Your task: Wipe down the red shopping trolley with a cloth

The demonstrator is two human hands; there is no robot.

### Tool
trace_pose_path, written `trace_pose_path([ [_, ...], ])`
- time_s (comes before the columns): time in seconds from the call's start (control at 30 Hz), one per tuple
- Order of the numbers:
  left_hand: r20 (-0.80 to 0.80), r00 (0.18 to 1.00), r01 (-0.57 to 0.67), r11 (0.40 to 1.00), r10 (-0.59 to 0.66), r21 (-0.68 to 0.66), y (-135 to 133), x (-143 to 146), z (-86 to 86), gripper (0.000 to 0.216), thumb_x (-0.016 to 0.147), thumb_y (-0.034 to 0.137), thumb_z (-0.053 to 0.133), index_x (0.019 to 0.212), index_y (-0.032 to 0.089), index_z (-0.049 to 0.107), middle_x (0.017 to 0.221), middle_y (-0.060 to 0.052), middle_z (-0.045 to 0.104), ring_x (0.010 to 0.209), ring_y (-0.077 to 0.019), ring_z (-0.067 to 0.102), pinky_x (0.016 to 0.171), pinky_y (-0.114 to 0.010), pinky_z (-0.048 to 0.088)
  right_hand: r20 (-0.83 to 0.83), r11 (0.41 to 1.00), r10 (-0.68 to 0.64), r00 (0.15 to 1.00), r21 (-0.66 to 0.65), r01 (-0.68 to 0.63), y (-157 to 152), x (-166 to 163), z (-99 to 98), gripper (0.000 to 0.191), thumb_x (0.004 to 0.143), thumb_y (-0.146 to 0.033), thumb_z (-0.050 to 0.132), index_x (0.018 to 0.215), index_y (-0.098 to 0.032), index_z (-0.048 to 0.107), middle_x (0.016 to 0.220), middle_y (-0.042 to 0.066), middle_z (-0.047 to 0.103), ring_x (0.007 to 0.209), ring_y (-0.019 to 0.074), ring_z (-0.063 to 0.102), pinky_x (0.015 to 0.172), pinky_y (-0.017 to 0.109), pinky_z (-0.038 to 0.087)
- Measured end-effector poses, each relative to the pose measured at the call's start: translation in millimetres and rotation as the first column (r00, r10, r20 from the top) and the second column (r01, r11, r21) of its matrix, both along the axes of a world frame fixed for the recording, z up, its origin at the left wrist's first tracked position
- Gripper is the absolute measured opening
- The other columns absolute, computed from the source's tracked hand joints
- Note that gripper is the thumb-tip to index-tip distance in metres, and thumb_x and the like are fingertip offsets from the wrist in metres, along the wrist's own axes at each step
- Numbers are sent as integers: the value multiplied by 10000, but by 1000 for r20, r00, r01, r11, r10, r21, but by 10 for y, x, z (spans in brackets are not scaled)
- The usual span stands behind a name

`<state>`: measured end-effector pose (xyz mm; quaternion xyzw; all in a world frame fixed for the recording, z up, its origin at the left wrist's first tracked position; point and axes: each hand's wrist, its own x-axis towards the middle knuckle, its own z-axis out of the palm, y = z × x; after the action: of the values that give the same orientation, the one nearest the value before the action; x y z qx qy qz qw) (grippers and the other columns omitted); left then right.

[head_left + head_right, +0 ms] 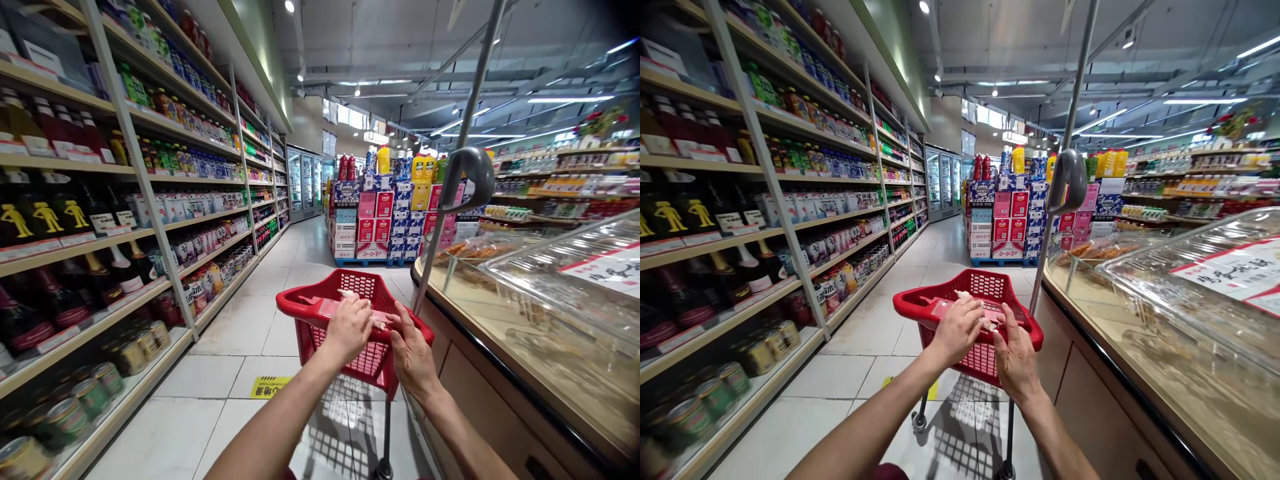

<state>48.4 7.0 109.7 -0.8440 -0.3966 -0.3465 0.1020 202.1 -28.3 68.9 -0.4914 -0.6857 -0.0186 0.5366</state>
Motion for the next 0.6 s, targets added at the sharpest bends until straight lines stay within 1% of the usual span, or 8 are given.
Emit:
trace_pose_path([
  [0.07, 44, 997, -69, 998, 68, 6, 84, -200, 16, 252, 837, 210, 443, 1029, 186, 603, 1102, -55, 623, 1096, -194, 506, 996, -413, 367, -11, 1000, -2, 1000, 8, 2, -2, 38, -6, 534, 875, -444, 283, 1364, -234, 245, 1080, 58, 611, 973, 204, 548, 827, 391, 451],
  [0.13, 137, 966, -219, 975, 220, -25, 162, -403, 22, 249, 828, 175, 429, 983, 171, 624, 1055, -68, 642, 1059, -206, 534, 970, -432, 395, -22, 999, -27, 999, 25, 28, 9, 44, -8, 533, 874, -446, 280, 1362, -235, 250, 1079, 58, 611, 976, 211, 544, 824, 402, 449],
  [0.2, 204, 936, -286, 958, 287, -37, 173, -425, -2, 245, 819, 155, 421, 930, 164, 639, 1031, -77, 648, 1055, -217, 538, 953, -437, 413, -33, 997, -53, 998, 48, 55, 34, 31, -22, 528, 876, -440, 275, 1362, -236, 252, 1078, 61, 611, 962, 212, 549, 811, 405, 453],
  [0.27, 193, 964, -193, 981, 185, 20, 108, -238, -54, 245, 819, 152, 422, 940, 171, 634, 1049, -73, 641, 1075, -213, 526, 960, -426, 412, -20, 995, -57, 998, 85, 58, 63, 22, -56, 527, 876, -431, 280, 1362, -231, 252, 1084, 69, 606, 951, 210, 555, 806, 403, 455],
  [0.33, 98, 995, -11, 997, 3, 83, 28, 7, -95, 244, 827, 177, 433, 994, 179, 611, 1081, -68, 626, 1099, -207, 508, 969, -411, 405, 23, 992, -47, 999, 120, 44, 82, 28, -96, 531, 869, -431, 302, 1357, -226, 264, 1119, 83, 587, 971, 212, 550, 819, 405, 452],
  [0.4, 35, 997, 70, 992, -74, 101, -4, 113, -95, 241, 835, 198, 434, 1013, 174, 595, 1094, -71, 617, 1119, -206, 493, 971, -402, 404, 51, 991, -48, 998, 124, 41, 80, 35, -115, 536, 864, -435, 315, 1354, -221, 271, 1163, 93, 559, 1016, 221, 528, 834, 411, 445],
  [0.47, 55, 998, 0, 997, -5, 83, 23, 12, -61, 233, 829, 193, 443, 1002, 162, 596, 1087, -80, 617, 1111, -213, 497, 979, -415, 394, 47, 993, -61, 997, 100, 57, 61, 21, -102, 533, 868, -432, 303, 1356, -223, 263, 1171, 87, 554, 1036, 223, 511, 836, 414, 441],
  [0.6, 193, 948, -255, 967, 253, -15, 80, -306, -15, 222, 798, 137, 454, 954, 145, 612, 1097, -108, 606, 1100, -237, 499, 984, -454, 378, 51, 992, -98, 994, 82, 94, 36, -68, -53, 519, 871, -436, 282, 1343, -220, 294, 1094, 77, 598, 924, 224, 539, 802, 423, 435],
])
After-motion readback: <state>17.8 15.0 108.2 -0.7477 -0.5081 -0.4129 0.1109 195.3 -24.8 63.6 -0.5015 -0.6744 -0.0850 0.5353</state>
